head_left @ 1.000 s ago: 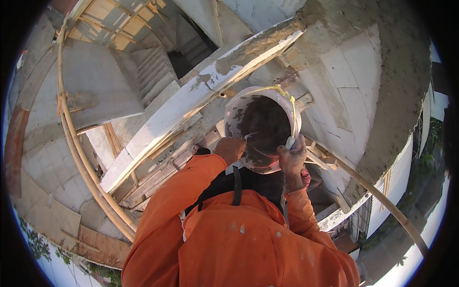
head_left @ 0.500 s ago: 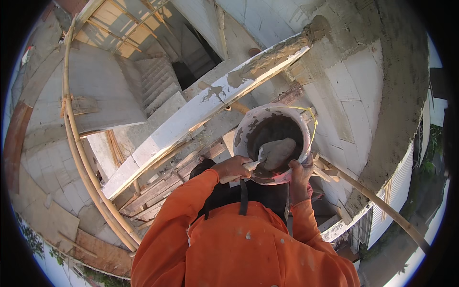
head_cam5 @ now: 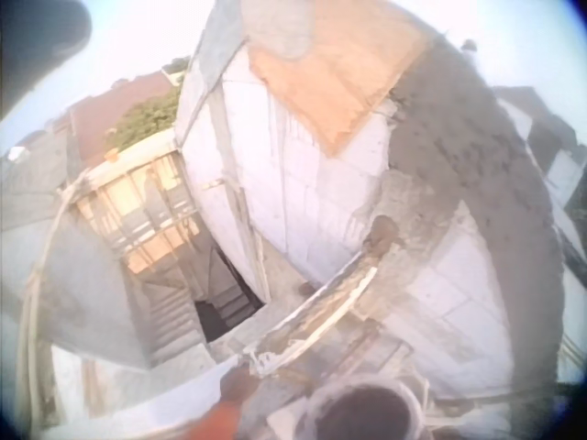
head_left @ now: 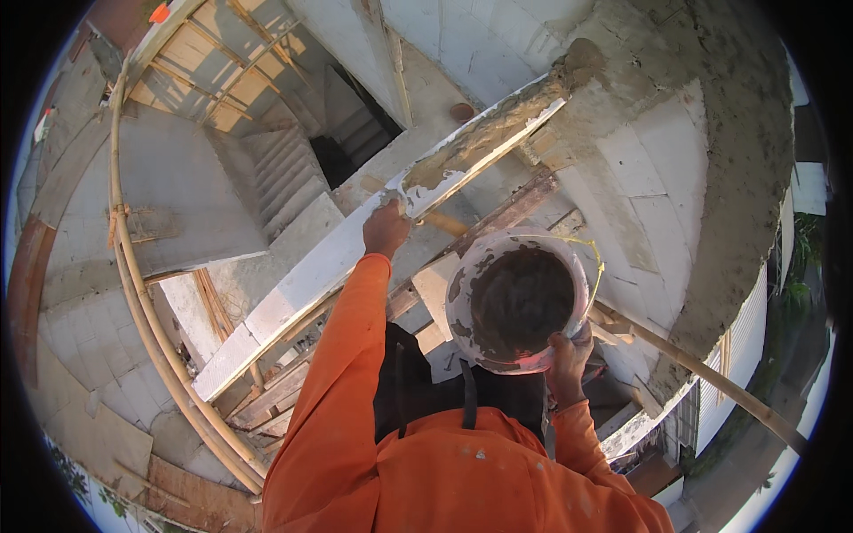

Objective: The person applies mortar to a concrete beam using a trowel and lays lightweight concrete bricks to build a wall. The person spreads mortar from a bucket onto the beam and the side of a brick, then positions the brick and taps it into place with the handle of the trowel.

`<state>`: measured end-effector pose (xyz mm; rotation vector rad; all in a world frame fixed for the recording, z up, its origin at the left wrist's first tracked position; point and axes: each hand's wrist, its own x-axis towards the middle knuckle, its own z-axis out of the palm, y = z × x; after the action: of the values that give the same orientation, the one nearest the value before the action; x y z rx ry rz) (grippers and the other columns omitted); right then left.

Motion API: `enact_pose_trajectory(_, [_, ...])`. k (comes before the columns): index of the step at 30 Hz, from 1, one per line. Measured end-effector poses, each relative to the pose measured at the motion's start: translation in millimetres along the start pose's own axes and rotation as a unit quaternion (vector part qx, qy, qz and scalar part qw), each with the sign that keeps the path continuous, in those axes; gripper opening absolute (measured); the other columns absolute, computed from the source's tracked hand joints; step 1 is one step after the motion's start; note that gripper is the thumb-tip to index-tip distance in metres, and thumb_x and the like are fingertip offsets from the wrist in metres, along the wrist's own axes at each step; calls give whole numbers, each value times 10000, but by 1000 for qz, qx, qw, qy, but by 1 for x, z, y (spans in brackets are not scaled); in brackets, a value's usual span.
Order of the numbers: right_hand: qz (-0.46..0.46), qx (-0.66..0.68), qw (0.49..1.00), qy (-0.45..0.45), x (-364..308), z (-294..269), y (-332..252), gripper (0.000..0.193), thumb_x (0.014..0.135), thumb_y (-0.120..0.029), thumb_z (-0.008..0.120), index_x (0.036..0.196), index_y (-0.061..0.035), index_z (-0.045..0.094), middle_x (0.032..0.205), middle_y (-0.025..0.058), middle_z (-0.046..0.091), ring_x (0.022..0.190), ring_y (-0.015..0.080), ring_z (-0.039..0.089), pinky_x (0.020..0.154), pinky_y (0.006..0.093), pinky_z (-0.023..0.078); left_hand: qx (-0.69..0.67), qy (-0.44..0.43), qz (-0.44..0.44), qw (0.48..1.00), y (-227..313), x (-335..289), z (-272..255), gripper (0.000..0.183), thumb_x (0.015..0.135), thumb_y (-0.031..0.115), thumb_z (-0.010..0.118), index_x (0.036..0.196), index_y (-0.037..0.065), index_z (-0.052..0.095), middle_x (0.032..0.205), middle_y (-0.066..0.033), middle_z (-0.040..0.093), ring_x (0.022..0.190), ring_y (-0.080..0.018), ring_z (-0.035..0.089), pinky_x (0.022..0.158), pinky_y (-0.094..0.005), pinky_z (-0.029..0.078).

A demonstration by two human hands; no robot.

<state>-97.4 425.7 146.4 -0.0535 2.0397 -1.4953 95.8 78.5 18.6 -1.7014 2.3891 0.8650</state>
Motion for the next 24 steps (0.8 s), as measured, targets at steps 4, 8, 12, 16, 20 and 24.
enact_pose_trajectory(4, [-2, -4, 1000, 13, -11, 2, -12, 272, 611, -20, 575, 883, -25, 554, 729, -29, 506, 604, 75, 486, 540, 233, 410, 44, 36, -49, 997, 5, -11, 19, 453, 821, 181, 560, 1261, 80, 526, 1070, -194, 622, 1014, -364, 615, 849, -480, 498])
enact_pose_trajectory(8, [4, -6, 1000, 17, -11, 4, -16, 271, 609, -18, 568, 880, -18, 554, 733, -20, 516, 601, 84, 490, 540, 239, 415, 67, 39, -89, 993, -18, -43, 17, 382, 824, 121, 537, 1203, 83, 509, 1083, -181, 621, 1023, -362, 620, 810, -480, 510])
enact_pose_trajectory(12, [0, 4, 1000, 12, -6, 5, -10, 294, 607, -13, 565, 901, -10, 555, 742, -5, 533, 599, 96, 497, 543, 249, 428, 74, 21, -112, 991, -58, -67, 17, 327, 814, 98, 535, 1139, 79, 502, 1058, -171, 615, 1029, -353, 615, 804, -480, 509])
enact_pose_trajectory(16, [17, -1, 1000, 23, -11, 7, -12, 326, 606, -4, 563, 932, -8, 557, 765, 5, 548, 611, 102, 509, 555, 252, 437, 83, -14, -142, 986, -78, -77, 13, 333, 802, 88, 545, 1132, 80, 501, 1044, -173, 619, 1013, -367, 617, 804, -487, 506])
enact_pose_trajectory(20, [15, -16, 1000, 19, -19, 3, -9, 358, 616, 14, 552, 974, -8, 556, 789, 4, 553, 632, 98, 517, 571, 241, 438, 57, -14, -133, 989, -93, -90, 11, 359, 790, 84, 560, 1143, 76, 492, 1060, -184, 618, 1013, -381, 615, 829, -491, 497])
enact_pose_trajectory(24, [13, 4, 1000, 14, -24, 10, -9, 372, 622, 27, 547, 992, -9, 555, 791, -3, 548, 639, 90, 519, 571, 234, 437, 60, -29, -150, 986, -125, -94, 14, 371, 784, 86, 567, 1149, 82, 501, 1060, -191, 628, 1001, -383, 622, 826, -495, 495])
